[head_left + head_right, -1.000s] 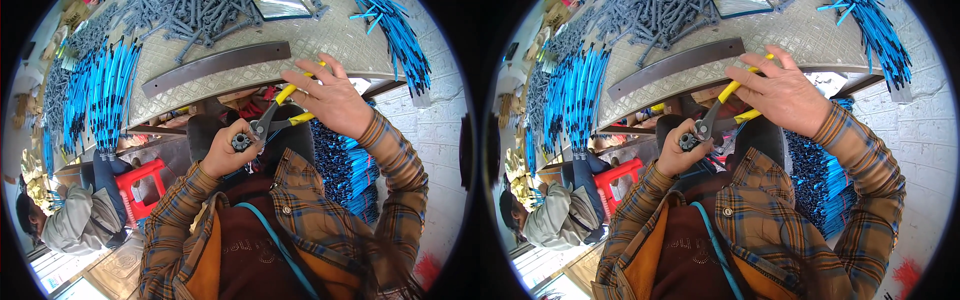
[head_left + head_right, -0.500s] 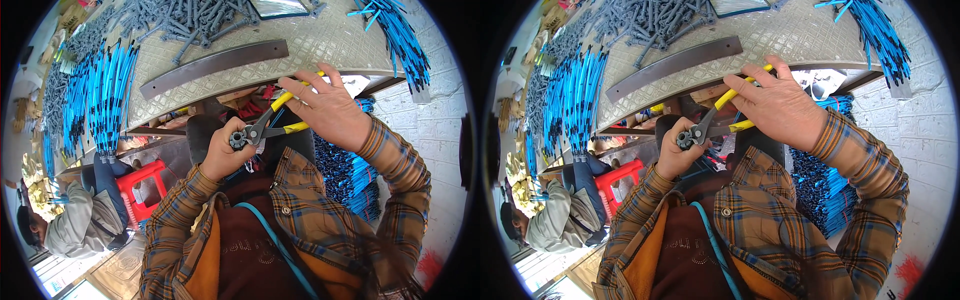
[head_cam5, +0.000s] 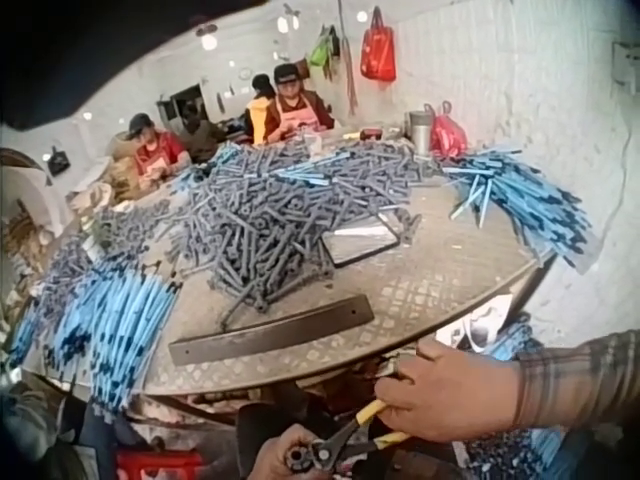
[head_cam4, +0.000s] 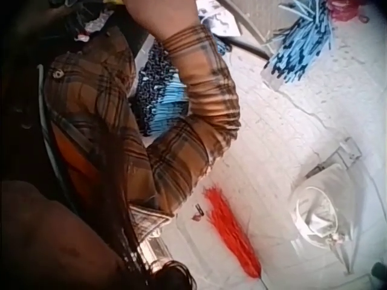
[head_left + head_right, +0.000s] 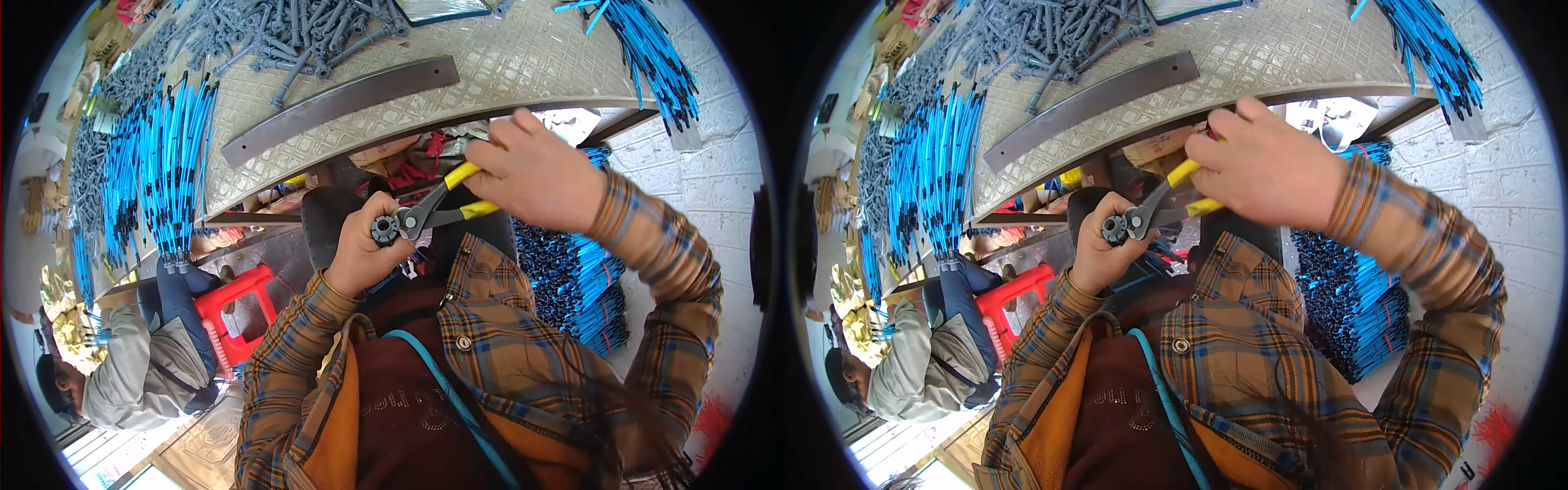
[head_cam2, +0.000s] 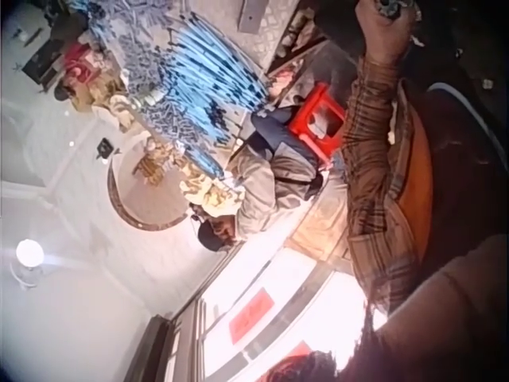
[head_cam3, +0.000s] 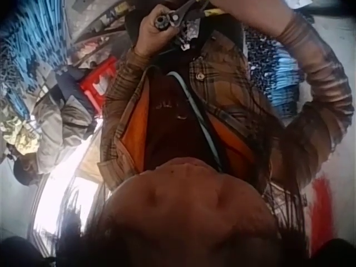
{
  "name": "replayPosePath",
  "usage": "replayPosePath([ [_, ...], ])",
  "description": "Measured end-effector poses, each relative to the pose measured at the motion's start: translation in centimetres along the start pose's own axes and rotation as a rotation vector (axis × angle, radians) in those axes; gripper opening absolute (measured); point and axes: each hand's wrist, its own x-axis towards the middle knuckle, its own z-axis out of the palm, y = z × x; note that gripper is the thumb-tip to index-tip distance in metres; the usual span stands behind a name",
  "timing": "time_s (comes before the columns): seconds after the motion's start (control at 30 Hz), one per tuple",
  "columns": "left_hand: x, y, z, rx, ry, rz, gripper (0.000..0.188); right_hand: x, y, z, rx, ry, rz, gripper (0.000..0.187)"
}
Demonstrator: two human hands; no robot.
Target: The person aligns a bundle of ribs on a jig, threads wire through their ends, and fastens them into a central hub by twisting and cutting the wire with pliers. Then, the person gathers another set of ribs to assemble on the jig.
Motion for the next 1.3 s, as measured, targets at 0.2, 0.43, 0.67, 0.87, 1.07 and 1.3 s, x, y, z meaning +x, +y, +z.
replayPosePath([
  [0.2,1.2,3.5,0.0,-0.183,-0.381,0.041,0.020,1.8,4.6,2.4,0.019,0.298,-0.365,0.015],
  [0.43,0.3,1.4,-0.1,-0.236,0.004,-0.056,0.016,-0.9,1.1,1.6,0.408,-0.144,0.002,0.021],
  [0.67,0.7,1.5,0.0,-0.040,-0.029,0.053,0.015,-1.5,-0.1,0.6,0.870,-0.317,0.119,0.022],
  [0.87,0.7,1.5,-0.8,-0.086,-0.114,0.013,0.017,-1.4,0.5,1.2,0.815,-0.322,0.071,0.027],
  [1.07,0.5,2.2,-2.2,-0.038,-0.274,0.058,0.031,-2.9,-0.7,4.9,1.827,-0.784,0.304,0.035],
  [1.3,0.8,1.5,-1.8,-0.181,-0.263,0.086,0.045,-5.9,-9.0,12.2,2.695,-0.513,0.265,0.050],
])
